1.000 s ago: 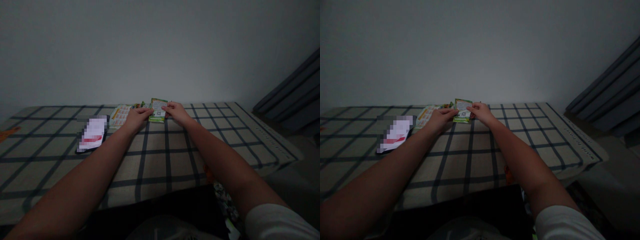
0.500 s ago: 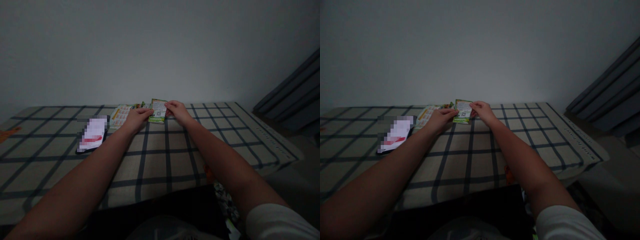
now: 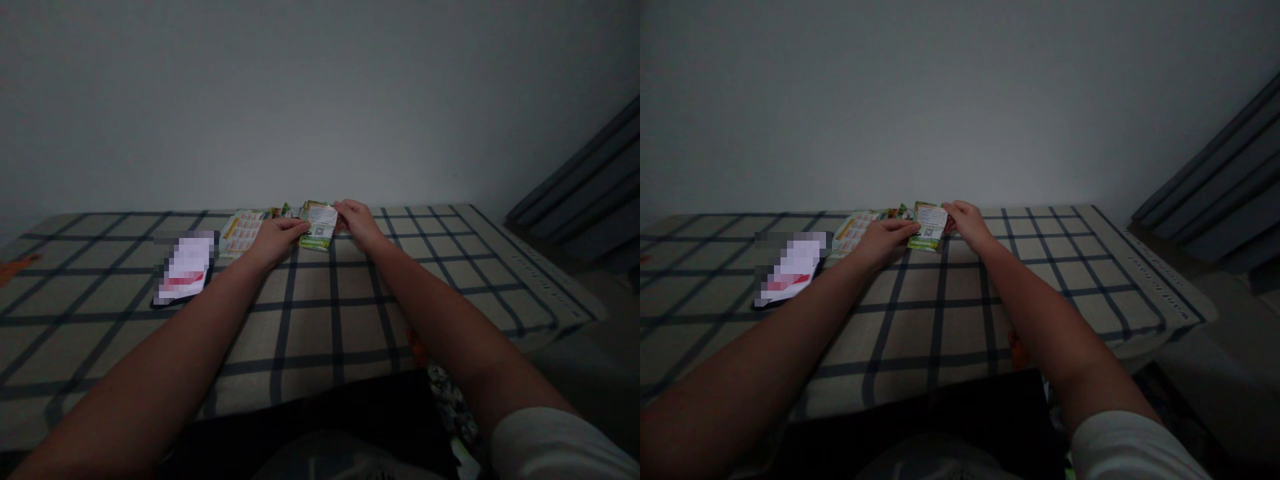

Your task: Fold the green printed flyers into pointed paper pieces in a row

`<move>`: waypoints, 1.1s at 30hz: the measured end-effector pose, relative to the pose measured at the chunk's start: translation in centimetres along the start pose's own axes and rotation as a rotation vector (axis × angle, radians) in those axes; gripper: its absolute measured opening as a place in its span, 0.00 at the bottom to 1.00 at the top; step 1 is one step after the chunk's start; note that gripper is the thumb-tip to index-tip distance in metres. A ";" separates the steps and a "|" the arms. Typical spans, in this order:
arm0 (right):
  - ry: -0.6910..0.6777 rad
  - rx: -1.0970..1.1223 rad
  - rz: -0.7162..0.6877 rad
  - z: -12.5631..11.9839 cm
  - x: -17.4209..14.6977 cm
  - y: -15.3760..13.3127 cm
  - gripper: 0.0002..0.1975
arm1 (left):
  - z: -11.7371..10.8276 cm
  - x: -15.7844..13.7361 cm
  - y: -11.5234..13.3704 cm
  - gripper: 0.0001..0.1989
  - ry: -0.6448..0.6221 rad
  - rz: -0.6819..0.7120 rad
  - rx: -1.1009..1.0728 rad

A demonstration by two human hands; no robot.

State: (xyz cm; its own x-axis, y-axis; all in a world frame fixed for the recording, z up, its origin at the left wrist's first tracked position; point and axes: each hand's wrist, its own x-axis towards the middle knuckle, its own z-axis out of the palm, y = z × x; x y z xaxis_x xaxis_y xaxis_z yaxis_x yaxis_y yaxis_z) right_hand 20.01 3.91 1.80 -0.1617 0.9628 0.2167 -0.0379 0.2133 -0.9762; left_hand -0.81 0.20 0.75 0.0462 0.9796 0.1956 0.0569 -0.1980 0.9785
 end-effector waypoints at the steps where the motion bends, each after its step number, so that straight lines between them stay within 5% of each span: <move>1: -0.004 0.006 0.004 0.0 0.0 0.0 0.20 | 0.0 0.0 0.1 0.23 0.011 0.007 0.007; 8: -0.199 0.041 0.061 0.6 -0.6 -0.2 0.13 | -0.2 -0.4 0.9 0.19 0.127 0.082 0.043; 15: -0.118 -0.108 -0.021 0.5 -0.4 0.1 0.15 | 0.2 -0.1 0.5 0.20 0.123 0.033 -0.018; 20: -0.105 -0.126 -0.054 0.3 -0.3 0.2 0.14 | 0.5 0.1 0.3 0.22 0.007 -0.047 -0.177; 33: -0.149 0.034 0.092 0.8 -0.3 0.0 0.03 | -0.3 0.4 0.0 0.15 0.106 0.060 0.039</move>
State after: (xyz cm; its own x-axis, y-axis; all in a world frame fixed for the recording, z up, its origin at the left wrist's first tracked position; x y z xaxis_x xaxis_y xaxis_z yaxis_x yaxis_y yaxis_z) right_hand 19.29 3.48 1.70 -0.3103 0.9421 0.1270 -0.0494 0.1175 -0.9919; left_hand -1.13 0.63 0.84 -0.0553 0.9637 0.2613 0.0964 -0.2553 0.9620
